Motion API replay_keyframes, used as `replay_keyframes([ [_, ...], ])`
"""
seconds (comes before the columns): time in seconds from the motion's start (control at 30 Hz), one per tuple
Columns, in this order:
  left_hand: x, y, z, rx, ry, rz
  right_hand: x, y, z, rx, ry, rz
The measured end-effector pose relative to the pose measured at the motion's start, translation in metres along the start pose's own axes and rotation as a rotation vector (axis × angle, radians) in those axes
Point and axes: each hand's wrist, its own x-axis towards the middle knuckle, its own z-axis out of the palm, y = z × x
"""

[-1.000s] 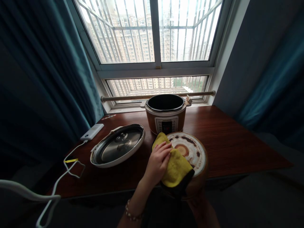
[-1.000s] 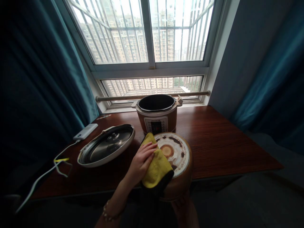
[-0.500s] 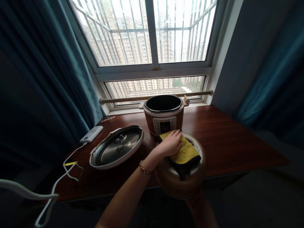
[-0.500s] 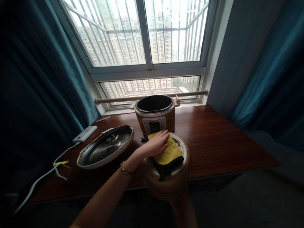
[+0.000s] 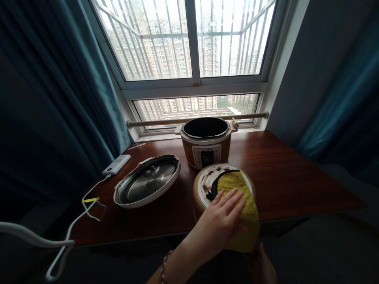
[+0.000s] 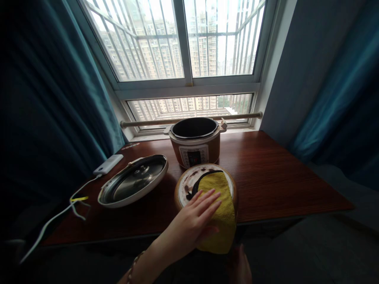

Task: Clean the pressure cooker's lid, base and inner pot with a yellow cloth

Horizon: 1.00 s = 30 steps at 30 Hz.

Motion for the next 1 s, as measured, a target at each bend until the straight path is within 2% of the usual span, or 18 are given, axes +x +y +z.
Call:
replay_keyframes([
  [0.03, -0.008, -0.003, 0.000, -0.025, 0.087, -0.074, -0.001, -0.005, -0.007, -0.026, 0.070, -0.056],
  [0.1, -0.024, -0.009, 0.004, -0.078, 0.353, -0.311, -0.010, -0.026, -0.013, -0.124, 0.164, -0.325],
  [0.13, -0.032, -0.012, 0.009, -0.106, 0.493, -0.449, -0.017, -0.042, -0.011, -0.211, 0.150, -0.523],
  [0.2, -0.045, -0.018, 0.021, -0.165, 0.669, -0.674, -0.032, -0.077, 0.006, -0.496, -0.032, -0.905],
  [0.23, -0.049, -0.020, 0.027, -0.190, 0.698, -0.746, -0.040, -0.094, 0.020, -0.674, -0.140, -1.062],
  [0.3, -0.055, -0.026, 0.040, -0.225, 0.680, -0.833, -0.050, -0.120, 0.051, -0.942, -0.396, -1.320],
  [0.37, -0.057, -0.031, 0.049, -0.259, 0.631, -0.884, -0.052, -0.133, 0.079, -1.174, -0.542, -1.446],
  [0.43, -0.057, -0.036, 0.054, -0.291, 0.609, -0.903, -0.046, -0.136, 0.099, -1.353, -0.597, -1.468],
  [0.5, -0.056, -0.039, 0.056, -0.312, 0.631, -0.899, -0.032, -0.139, 0.109, -1.470, -0.624, -1.426],
  [0.63, -0.052, -0.039, 0.057, -0.343, 0.685, -0.879, 0.014, -0.160, 0.123, -1.618, -0.686, -1.294],
  [0.7, -0.051, -0.037, 0.058, -0.366, 0.691, -0.877, 0.039, -0.172, 0.134, -1.673, -0.675, -1.242],
  [0.8, -0.052, -0.038, 0.059, -0.392, 0.698, -0.870, 0.060, -0.180, 0.156, -1.717, -0.680, -1.189],
  [0.87, -0.053, -0.039, 0.060, -0.411, 0.698, -0.861, 0.058, -0.177, 0.170, -1.716, -0.783, -1.194],
  [1.0, -0.053, -0.039, 0.062, -0.464, 0.744, -0.869, 0.042, -0.170, 0.186, -1.628, -1.157, -1.254],
])
